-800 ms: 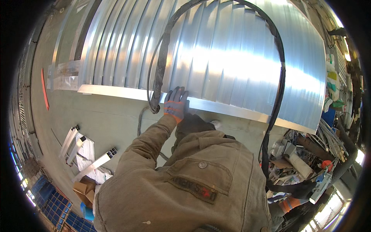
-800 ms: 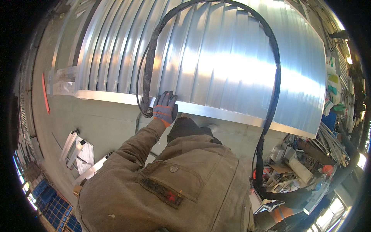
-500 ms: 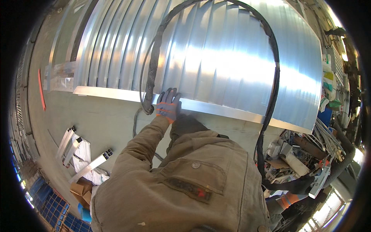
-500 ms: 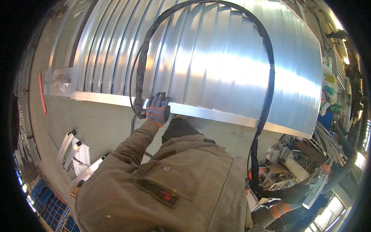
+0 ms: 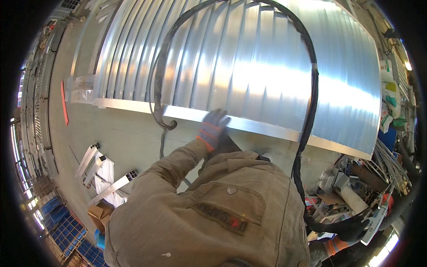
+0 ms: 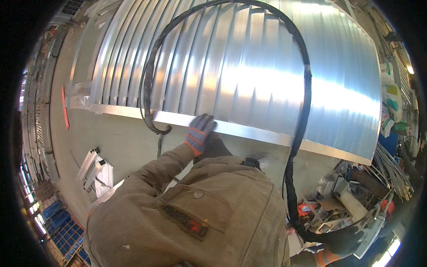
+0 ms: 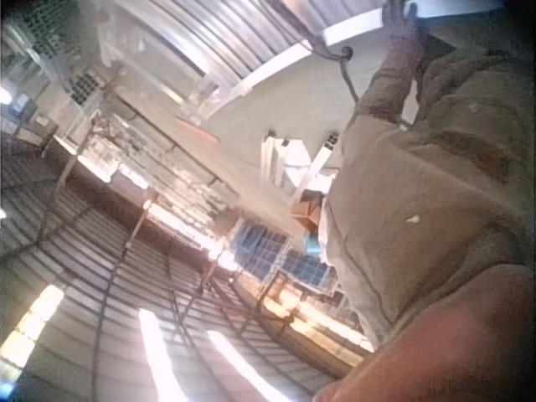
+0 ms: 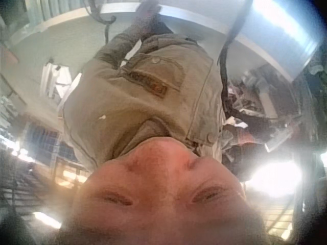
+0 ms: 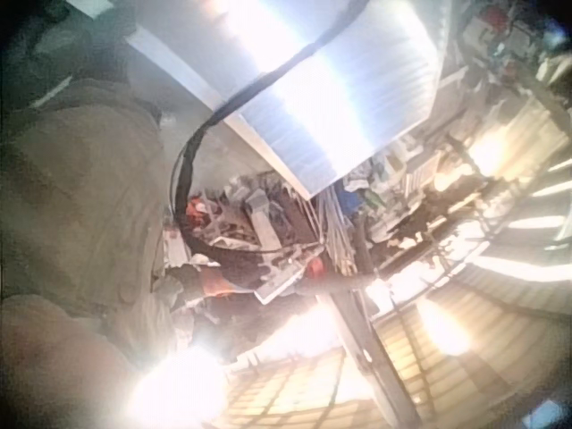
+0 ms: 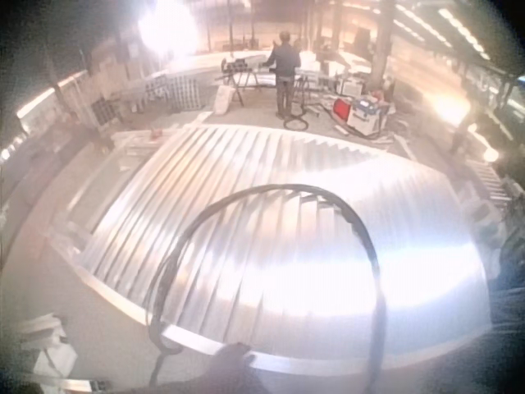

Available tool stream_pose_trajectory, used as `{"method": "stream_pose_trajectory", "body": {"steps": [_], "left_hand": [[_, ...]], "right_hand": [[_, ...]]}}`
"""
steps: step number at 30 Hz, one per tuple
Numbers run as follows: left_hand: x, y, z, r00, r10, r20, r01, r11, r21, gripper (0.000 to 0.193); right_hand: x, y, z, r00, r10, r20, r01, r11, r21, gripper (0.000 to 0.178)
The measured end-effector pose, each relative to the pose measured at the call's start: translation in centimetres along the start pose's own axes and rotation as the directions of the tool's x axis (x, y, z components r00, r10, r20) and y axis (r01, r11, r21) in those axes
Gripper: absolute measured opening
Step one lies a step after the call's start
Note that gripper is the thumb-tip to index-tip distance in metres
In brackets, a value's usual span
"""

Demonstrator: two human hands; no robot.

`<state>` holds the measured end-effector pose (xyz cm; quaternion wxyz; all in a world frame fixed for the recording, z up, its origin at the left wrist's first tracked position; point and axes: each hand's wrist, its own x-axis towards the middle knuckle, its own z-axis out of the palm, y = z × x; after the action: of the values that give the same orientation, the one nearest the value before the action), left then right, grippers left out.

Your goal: The person welds seams on a large corrugated metal panel using a handheld welding torch. They reposition the panel and continue welding along different edges, producing bright sparks and a visible weld bead.

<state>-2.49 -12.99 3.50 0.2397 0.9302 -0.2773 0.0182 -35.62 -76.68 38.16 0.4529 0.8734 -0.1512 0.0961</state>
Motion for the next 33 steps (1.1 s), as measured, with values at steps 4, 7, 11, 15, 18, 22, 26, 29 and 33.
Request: {"method": "stream_pose_trajectory", "body": {"steps": [4, 7, 11, 15, 18, 22, 26, 29, 33], "left_hand": [[4.2, 9.7, 4.8, 1.000, -0.015, 0.014, 0.017, 0.980, -0.196, 0.048], [6.6, 16.8, 8.4, 0.998, -0.067, 0.012, 0.068, 0.972, -0.224, 0.050], [9.2, 25.7, 13.1, 0.976, -0.201, -0.084, 0.168, 0.941, -0.292, 0.054], [12.2, 33.7, 19.2, 0.911, -0.382, -0.154, 0.310, 0.882, -0.354, 0.056], [15.2, 37.8, 23.1, 0.728, -0.628, 0.276, 0.628, 0.448, -0.636, 0.072], [20.0, 43.1, 26.0, 0.580, -0.690, 0.433, 0.651, 0.073, -0.756, 0.058], [25.1, 48.1, 27.2, 0.632, -0.581, 0.513, 0.633, 0.005, -0.774, 0.052], [29.8, 51.8, 29.6, 0.590, -0.577, 0.565, 0.642, -0.088, -0.761, 0.047], [36.3, 55.9, 34.1, 0.565, -0.667, 0.485, 0.596, -0.076, -0.800, 0.042]], "right_hand": [[-0.2, 6.0, 5.8, 0.982, 0.187, -0.024, -0.161, 0.897, 0.412, 0.054], [-0.5, 9.9, 11.1, 0.958, 0.228, -0.175, -0.118, 0.868, 0.483, 0.050], [0.2, 14.5, 18.8, 0.900, 0.409, -0.147, -0.234, 0.741, 0.629, 0.049], [1.4, 18.8, 25.1, 0.860, 0.490, -0.143, -0.254, 0.653, 0.713, 0.049], [2.1, 21.2, 29.3, 0.838, 0.528, -0.136, -0.253, 0.597, 0.761, 0.048], [1.7, 23.6, 34.4, 0.806, 0.579, -0.126, -0.258, 0.534, 0.805, 0.047], [1.0, 25.8, 39.6, 0.791, 0.602, -0.106, -0.274, 0.505, 0.819, 0.047], [1.1, 27.1, 44.2, 0.782, 0.607, -0.143, -0.288, 0.555, 0.780, 0.046], [2.6, 28.6, 52.8, 0.823, 0.518, -0.235, -0.236, 0.687, 0.687, 0.044]]}}
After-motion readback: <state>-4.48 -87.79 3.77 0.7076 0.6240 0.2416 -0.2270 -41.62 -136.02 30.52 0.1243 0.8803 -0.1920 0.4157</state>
